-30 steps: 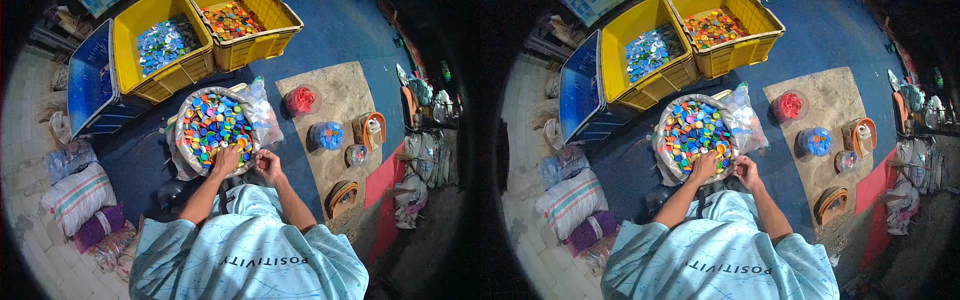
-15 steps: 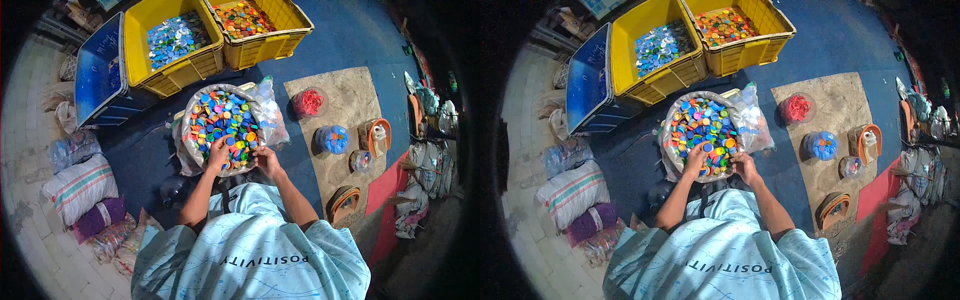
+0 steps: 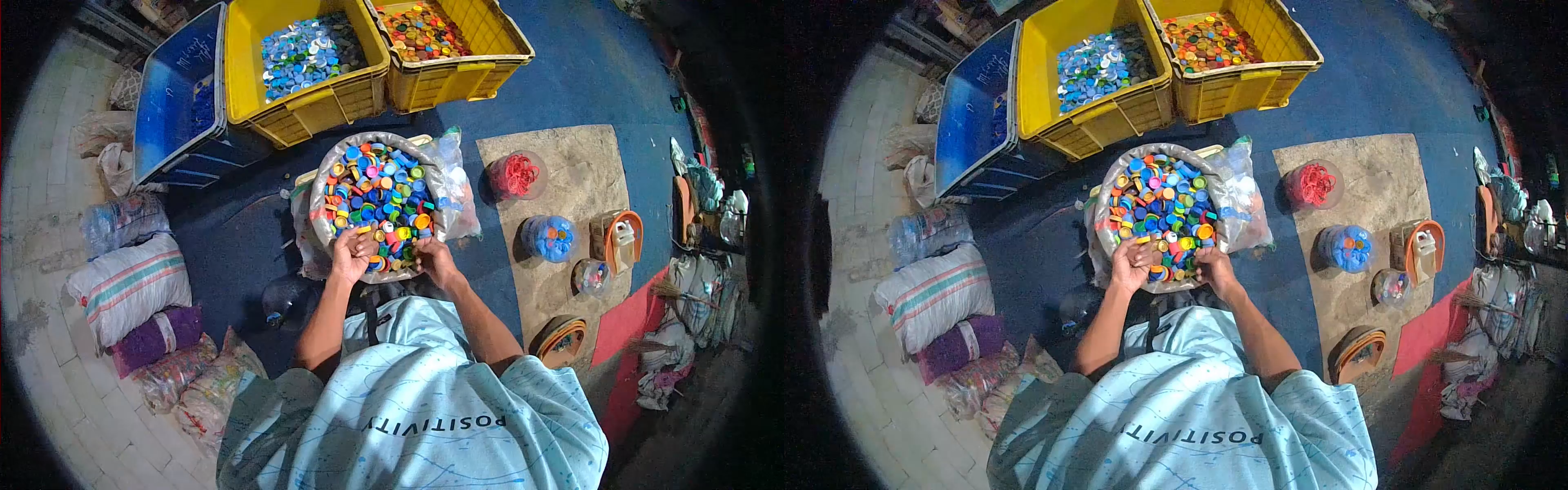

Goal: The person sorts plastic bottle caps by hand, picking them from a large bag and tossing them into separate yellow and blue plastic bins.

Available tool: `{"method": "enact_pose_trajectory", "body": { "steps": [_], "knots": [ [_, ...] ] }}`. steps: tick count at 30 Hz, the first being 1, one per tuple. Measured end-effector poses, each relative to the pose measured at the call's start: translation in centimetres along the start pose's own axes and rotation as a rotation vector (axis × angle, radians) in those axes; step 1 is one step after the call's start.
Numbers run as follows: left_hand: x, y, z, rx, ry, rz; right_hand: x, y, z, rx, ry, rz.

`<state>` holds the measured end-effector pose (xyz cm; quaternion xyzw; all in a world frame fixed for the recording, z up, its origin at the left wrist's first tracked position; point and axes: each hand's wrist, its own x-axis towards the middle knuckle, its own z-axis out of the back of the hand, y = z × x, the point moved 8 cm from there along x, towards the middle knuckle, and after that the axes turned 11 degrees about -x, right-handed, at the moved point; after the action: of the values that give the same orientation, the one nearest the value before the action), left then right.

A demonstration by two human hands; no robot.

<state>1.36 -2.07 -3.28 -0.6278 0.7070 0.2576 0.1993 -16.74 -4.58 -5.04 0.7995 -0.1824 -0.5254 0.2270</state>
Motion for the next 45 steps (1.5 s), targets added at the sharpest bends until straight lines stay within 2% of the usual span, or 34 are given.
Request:
{"method": "enact_pose_trajectory", "body": {
  "steps": [4, 7, 10, 13, 14, 18, 22, 25, 26, 29, 30, 33, 34, 35, 37, 38, 41, 42, 45],
  "knots": [
    [-0.5, 0.0, -0.7, 0.071, -0.048, -0.04, 0.1, -0.3, 0.3, -0.077, -0.038, 0.018],
    [-0.9, -0.7, -0.4, 0.128, -0.187, -0.144, 0.4, -0.5, 0.8, -0.38, -0.11, 0.106],
    [-1.2, -1.5, 0.7, 0.234, -0.314, -0.143, 0.4, 0.2, -0.7, -0.926, -0.179, 0.444],
    [-1.7, -2.4, -0.3, 0.309, -0.229, -0.173, -0.1, 1.7, -4.8, -1.329, -0.186, 0.884],
    [-2.0, -2.6, -0.2, 0.261, -0.158, -0.146, 1.0, 0.9, -5.3, -1.402, -0.158, 0.748],
    [-3.3, -3.8, -0.2, 0.227, -0.176, -0.22, 2.4, 1.3, -9.2, -1.592, -0.047, 0.658],
    [-5.1, -4.1, 0.3, 0.239, -0.293, -0.274, 2.2, 1.9, -11.4, -1.72, 0.003, 0.601],
    [-5.3, -4.4, 1.7, 0.142, -0.248, -0.267, 2.3, 1.9, -11.1, -1.622, -0.058, 0.632],
    [-5.4, -4.3, 1.8, 0.196, -0.179, -0.236, 2.1, 2.1, -11.0, -1.559, -0.072, 0.677],
    [-5.6, -4.0, 1.7, 0.191, -0.231, -0.27, 4.2, 0.0, -9.0, -1.419, 0.07, 0.575],
    [-5.1, -4.0, 1.9, 0.183, -0.15, -0.249, 4.2, 0.4, -8.2, -1.382, -0.06, 0.504],
    [-5.3, -3.3, 1.1, 0.134, -0.252, -0.297, 5.6, -0.2, -5.4, -0.766, -0.061, 0.603],
    [-4.7, -3.3, 1.4, 0.149, -0.195, -0.281, 3.0, 1.4, -6.6, -0.394, 0.056, 0.301],
    [-4.3, -3.4, 1.8, 0.149, -0.153, -0.272, 3.7, 0.4, -5.7, -0.223, 0.122, 0.147],
    [-3.7, -3.1, 1.4, 0.151, -0.072, -0.25, 1.5, 3.0, -6.7, 0.054, 0.323, 0.125],
    [-3.3, -2.9, 1.3, 0.089, -0.046, -0.2, 1.4, 2.8, -5.8, 0.095, 0.288, 0.077],
    [-1.8, -2.3, 0.5, 0.125, -0.089, -0.236, 0.3, 3.5, -3.6, 0.281, 0.113, 0.055],
    [-1.8, -1.5, -0.5, 0.037, -0.064, -0.172, -0.1, 4.0, -3.6, 0.388, 0.198, 0.068],
    [-1.4, -0.3, -2.6, 0.042, -0.019, -0.141, -1.3, 5.3, -3.3, 0.526, 0.268, 0.142]
  ]
}}
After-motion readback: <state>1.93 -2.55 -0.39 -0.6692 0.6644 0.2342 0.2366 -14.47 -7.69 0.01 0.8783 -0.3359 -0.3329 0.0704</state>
